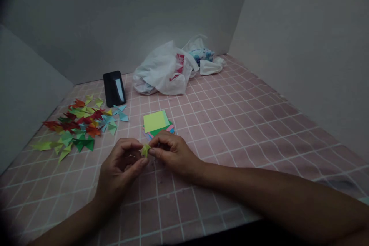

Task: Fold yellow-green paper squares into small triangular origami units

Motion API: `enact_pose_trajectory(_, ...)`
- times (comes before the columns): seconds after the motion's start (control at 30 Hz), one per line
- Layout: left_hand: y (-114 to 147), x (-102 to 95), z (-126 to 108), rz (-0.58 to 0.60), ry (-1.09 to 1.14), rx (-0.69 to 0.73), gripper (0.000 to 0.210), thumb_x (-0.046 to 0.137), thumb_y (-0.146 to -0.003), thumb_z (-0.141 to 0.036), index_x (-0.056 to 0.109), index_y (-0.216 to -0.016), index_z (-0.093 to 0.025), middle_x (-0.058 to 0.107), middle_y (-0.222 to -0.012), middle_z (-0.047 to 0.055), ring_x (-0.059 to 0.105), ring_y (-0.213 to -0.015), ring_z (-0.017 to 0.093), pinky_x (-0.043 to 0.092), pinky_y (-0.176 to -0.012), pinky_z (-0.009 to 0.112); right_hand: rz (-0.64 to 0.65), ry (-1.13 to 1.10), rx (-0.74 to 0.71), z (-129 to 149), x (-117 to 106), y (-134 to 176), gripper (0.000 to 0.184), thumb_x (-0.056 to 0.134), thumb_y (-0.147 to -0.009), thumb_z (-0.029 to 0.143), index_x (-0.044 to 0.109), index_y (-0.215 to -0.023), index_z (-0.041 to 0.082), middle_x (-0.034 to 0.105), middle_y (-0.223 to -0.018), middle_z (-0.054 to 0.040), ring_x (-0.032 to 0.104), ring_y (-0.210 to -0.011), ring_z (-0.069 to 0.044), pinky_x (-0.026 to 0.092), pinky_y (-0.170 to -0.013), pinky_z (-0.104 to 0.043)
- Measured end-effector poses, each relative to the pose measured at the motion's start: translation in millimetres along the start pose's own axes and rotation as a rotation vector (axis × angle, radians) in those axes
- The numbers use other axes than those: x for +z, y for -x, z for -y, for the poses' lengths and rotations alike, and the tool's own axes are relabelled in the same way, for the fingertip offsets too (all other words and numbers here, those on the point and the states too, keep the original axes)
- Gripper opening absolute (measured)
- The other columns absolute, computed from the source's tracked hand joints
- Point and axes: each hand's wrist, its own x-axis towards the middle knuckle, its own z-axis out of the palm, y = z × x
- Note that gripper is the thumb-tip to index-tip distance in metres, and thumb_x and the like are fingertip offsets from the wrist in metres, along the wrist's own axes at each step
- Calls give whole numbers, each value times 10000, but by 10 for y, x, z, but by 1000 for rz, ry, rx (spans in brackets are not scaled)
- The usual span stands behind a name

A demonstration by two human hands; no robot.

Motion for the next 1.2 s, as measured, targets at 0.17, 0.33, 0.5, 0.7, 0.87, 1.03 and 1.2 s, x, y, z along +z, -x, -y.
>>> enact_pose_trajectory(0.17,15,11,-14,-11,-174,122,92,672,-864,-163,614,-920,-209,563,-884,7,537,-659,101,474,-557,228,-6,131,-150,-1,17,31,94,654,-885,176,635,-795,195,587,-788,2,549,-767,-133,420,-715,-283)
enact_pose_trajectory(0.33,15,8,-29,-16,-244,188,80,636,-885,-124,617,-877,-201,571,-861,11,544,-684,104,465,-574,220,14,183,-152,-10,26,41,97,657,-884,179,616,-797,195,586,-780,-3,559,-758,-139,429,-686,-284)
enact_pose_trajectory(0.5,9,-17,-64,1,-261,213,111,597,-906,-99,619,-854,-195,587,-838,17,569,-727,121,469,-615,235,34,213,-167,10,35,50,113,646,-886,180,613,-778,186,590,-763,-9,556,-734,-137,426,-667,-284)
enact_pose_trajectory(0.7,-24,-37,-75,47,-225,243,135,583,-909,-84,621,-848,-198,615,-833,18,590,-777,138,480,-669,248,57,221,-177,56,40,63,125,631,-893,170,617,-769,180,588,-739,-2,555,-716,-127,419,-659,-271)
enact_pose_trajectory(0.87,-58,-47,-17,-48,-163,110,69,632,-889,-179,657,-946,-209,638,-897,26,607,-767,143,491,-638,247,-64,152,-78,48,12,32,81,637,-883,172,648,-804,183,592,-765,0,562,-728,-127,435,-674,-273)
enact_pose_trajectory(1.03,-59,-25,-9,-24,-93,-30,96,607,-888,-212,690,-840,-204,665,-796,22,601,-690,142,479,-610,258,-125,188,-118,30,-6,2,48,636,-881,177,664,-849,200,631,-819,-12,599,-788,-146,454,-749,-313)
enact_pose_trajectory(1.2,-33,3,-6,4,19,-107,129,614,-877,-237,734,-916,-212,704,-884,47,650,-802,169,508,-674,278,-124,313,-207,8,-18,-12,61,628,-898,164,654,-859,203,630,-816,-15,603,-791,-153,460,-780,-333)
